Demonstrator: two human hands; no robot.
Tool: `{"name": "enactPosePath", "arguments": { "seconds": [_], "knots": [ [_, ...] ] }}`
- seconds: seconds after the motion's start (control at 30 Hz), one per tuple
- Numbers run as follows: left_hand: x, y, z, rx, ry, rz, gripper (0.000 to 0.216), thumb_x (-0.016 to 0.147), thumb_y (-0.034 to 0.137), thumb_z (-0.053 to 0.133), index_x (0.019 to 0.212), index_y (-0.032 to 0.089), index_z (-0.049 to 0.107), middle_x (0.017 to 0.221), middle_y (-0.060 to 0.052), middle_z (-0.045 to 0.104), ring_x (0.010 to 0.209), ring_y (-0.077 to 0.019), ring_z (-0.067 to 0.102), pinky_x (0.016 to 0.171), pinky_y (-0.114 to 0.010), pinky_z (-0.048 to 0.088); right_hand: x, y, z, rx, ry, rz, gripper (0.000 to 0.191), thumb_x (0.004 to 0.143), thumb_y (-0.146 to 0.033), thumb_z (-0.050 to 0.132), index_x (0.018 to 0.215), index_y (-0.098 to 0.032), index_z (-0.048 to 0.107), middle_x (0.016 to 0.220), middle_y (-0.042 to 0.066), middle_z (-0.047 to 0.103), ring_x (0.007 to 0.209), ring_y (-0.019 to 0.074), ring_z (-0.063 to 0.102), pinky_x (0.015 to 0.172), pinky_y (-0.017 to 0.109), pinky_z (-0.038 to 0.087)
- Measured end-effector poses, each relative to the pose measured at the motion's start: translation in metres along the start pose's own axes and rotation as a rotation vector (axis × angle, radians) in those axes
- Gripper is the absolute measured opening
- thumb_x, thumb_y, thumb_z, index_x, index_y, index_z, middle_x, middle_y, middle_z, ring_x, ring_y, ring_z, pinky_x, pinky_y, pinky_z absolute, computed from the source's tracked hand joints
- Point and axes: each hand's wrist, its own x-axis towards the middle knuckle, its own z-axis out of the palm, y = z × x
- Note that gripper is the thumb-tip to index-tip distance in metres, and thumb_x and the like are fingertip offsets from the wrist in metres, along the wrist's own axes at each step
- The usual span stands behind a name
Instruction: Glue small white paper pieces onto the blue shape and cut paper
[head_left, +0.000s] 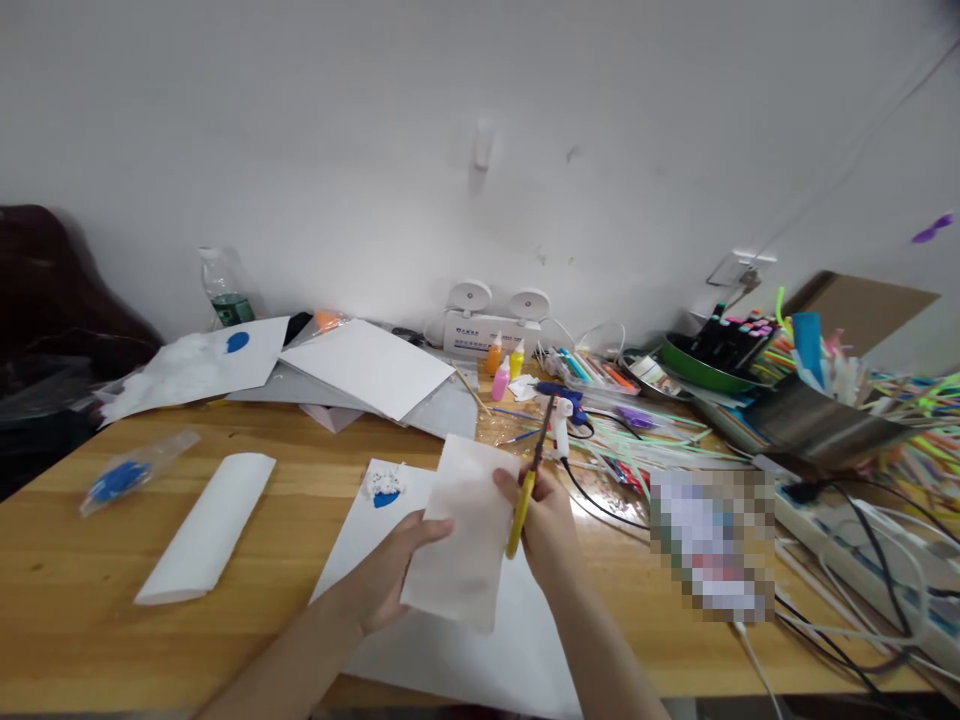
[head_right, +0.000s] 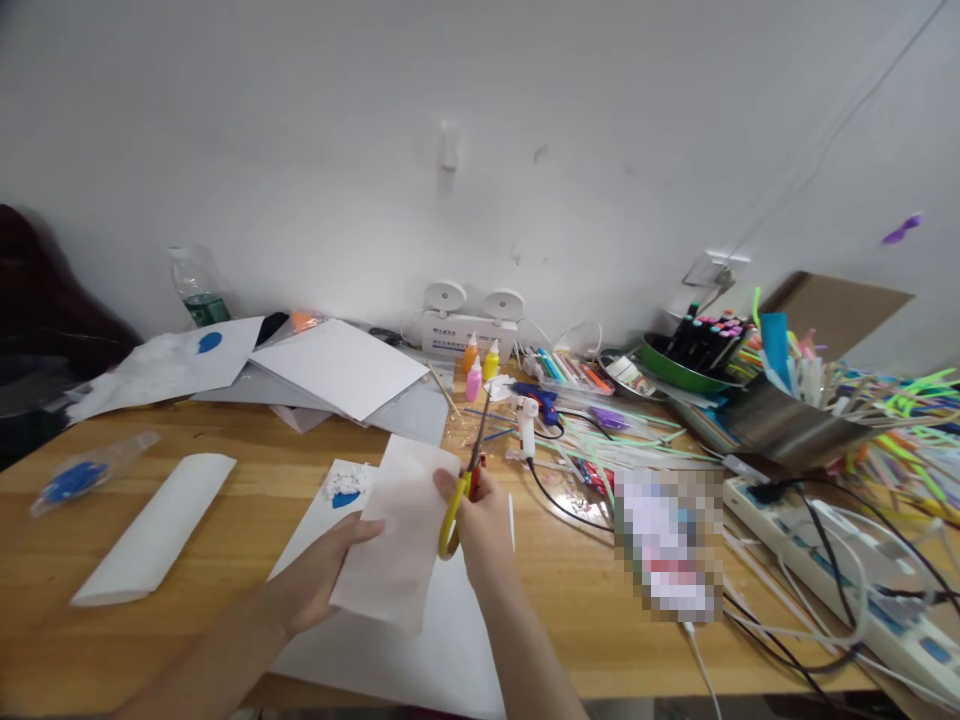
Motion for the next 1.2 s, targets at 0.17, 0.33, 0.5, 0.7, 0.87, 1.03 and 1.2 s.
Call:
{"name": "enactPosePath", "arguments": {
  "seconds": [0.17,0.33,0.5,0.7,0.87,1.03,1.2],
  "knots": [
    [-0.001,-0.03,-0.004,-0.222,-0.213,0.161,0.038,0.065,0.024,0.065,0.102,0.019,0.059,0.105,-0.008,0.062,0.101,-0.0265,0.054,0.082,-0.038,0.044,0.006,-0.01,0.005,0.128,0.018,-0.005,0.033,0.058,-0.04,0.069,0.067,-0.019,0.044,0.056,-0.004,0.052,0.046,0.0111,0.048,0.043,0.023,0.037],
    [0.004,-0.044,0.006,-0.297,0.097,0.258,0.038,0.067,0.022,0.065,0.104,0.023,0.057,0.089,-0.004,0.067,0.085,-0.0222,0.061,0.071,-0.035,0.049,0.007,-0.006,-0.001,0.118,-0.113,0.003,0.036,0.064,-0.053,0.06,0.068,-0.018,0.048,0.048,-0.008,0.036,0.038,0.0053,0.033,0.036,0.019,0.025],
    [-0.003,-0.028,0.006,-0.337,0.222,0.356,0.046,0.061,0.022,0.069,0.105,0.023,0.056,0.089,-0.004,0.067,0.085,-0.0242,0.061,0.07,-0.036,0.05,0.01,0.006,-0.016,0.281,-0.176,0.017,0.054,0.05,-0.07,0.057,0.071,-0.02,0.049,0.05,-0.009,0.026,0.036,0.0039,0.024,0.034,0.017,0.022],
    [-0.011,-0.013,0.006,-0.31,0.16,0.52,0.039,0.068,0.024,0.063,0.106,0.023,0.057,0.093,-0.006,0.066,0.09,-0.0253,0.059,0.075,-0.035,0.049,-0.003,0.021,-0.024,0.298,-0.17,0.025,0.049,0.056,-0.07,0.052,0.069,-0.022,0.048,0.052,-0.008,0.027,0.038,0.0058,0.025,0.035,0.019,0.023],
    [0.001,-0.008,0.017,-0.354,0.113,0.676,0.032,0.075,0.032,0.055,0.104,0.021,0.058,0.097,-0.006,0.065,0.095,-0.0232,0.057,0.086,-0.038,0.044,-0.033,0.019,-0.021,0.181,-0.139,0.1,0.029,0.059,-0.029,0.069,0.081,-0.023,0.051,0.066,-0.004,0.043,0.053,0.0082,0.039,0.05,0.02,0.035],
    [0.011,-0.006,0.027,-0.4,0.114,0.685,0.033,0.078,0.034,0.05,0.107,0.02,0.055,0.102,-0.007,0.063,0.105,-0.0217,0.051,0.092,-0.039,0.039,-0.054,0.019,-0.019,0.168,-0.233,0.122,0.029,0.064,-0.027,0.066,0.091,-0.024,0.055,0.075,-0.002,0.049,0.066,0.01,0.045,0.06,0.021,0.038],
    [0.01,-0.014,0.036,-0.417,0.135,0.545,0.041,0.074,0.039,0.053,0.11,0.019,0.053,0.104,-0.008,0.061,0.101,-0.0244,0.054,0.086,-0.038,0.043,-0.06,0.029,-0.023,0.072,-0.257,0.155,0.029,0.073,-0.034,0.06,0.098,-0.022,0.053,0.077,0.002,0.057,0.067,0.0114,0.053,0.052,0.019,0.034]
  ]
}}
